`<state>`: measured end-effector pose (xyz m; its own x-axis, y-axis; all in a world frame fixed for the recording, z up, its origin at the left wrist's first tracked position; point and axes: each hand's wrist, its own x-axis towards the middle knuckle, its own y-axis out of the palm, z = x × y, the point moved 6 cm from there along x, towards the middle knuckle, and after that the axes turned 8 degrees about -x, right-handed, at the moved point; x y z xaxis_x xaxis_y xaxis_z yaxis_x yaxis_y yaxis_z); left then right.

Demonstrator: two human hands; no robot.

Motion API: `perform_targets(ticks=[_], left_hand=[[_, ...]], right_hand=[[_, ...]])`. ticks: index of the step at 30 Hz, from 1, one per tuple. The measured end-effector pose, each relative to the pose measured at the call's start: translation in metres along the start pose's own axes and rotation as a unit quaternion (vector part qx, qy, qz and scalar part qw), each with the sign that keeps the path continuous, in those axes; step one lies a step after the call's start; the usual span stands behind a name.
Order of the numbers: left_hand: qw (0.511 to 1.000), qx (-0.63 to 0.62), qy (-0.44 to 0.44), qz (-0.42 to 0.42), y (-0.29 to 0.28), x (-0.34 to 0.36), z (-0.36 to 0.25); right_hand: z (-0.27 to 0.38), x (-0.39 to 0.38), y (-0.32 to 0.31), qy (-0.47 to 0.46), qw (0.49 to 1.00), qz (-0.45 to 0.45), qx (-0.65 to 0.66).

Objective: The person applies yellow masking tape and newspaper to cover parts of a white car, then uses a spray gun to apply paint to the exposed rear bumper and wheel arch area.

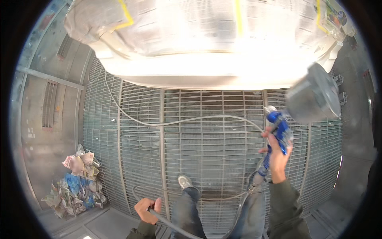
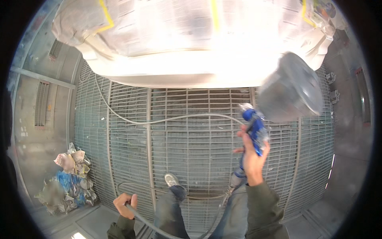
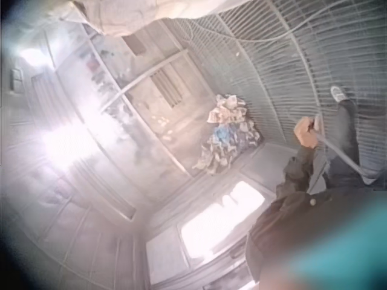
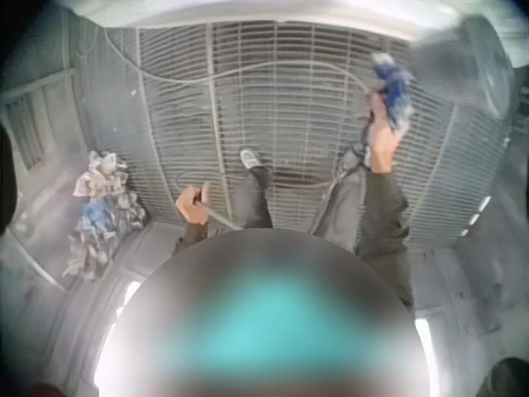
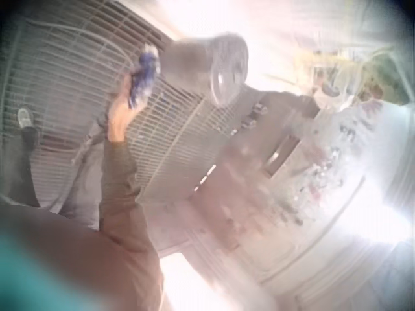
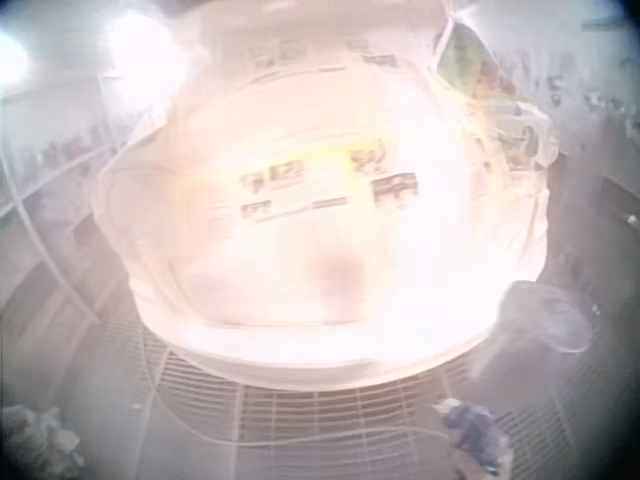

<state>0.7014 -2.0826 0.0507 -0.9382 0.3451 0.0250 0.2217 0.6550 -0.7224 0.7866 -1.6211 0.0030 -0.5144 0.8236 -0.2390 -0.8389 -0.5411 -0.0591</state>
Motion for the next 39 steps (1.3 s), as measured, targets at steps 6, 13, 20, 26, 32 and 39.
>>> perform_targets(ticks=[6,13,20,26,32,39], left_hand=[[0.988,-0.042,-0.046,-0.139,-0.093,-0.018,0.139],[0.974,-0.044,-0.056,-0.213,-0.131,-0.014,0.151],[0.954,-0.155,-0.218,-0.138,-0.121,-0.015,0.172],[0.994,-0.064,0.093,-0.011,-0.041,0.015,0.093],[0.973,-0.064,0.176,0.136,0.053,0.014,0.029],[0.960,-0.059,0.211,0.175,0.161,0.005,-0.021]], right_hand=[[-0.021,-0.038,0.269,0.010,0.973,0.224,0.050],[-0.004,-0.049,0.465,-0.105,0.940,0.320,0.052],[0.001,-0.034,0.385,-0.115,0.956,0.260,-0.076],[0.009,-0.001,0.215,-0.052,0.968,0.198,-0.145],[0.014,0.040,0.053,-0.067,0.982,0.120,-0.132],[0.012,0.109,-0.121,-0.087,0.983,0.065,-0.145]])
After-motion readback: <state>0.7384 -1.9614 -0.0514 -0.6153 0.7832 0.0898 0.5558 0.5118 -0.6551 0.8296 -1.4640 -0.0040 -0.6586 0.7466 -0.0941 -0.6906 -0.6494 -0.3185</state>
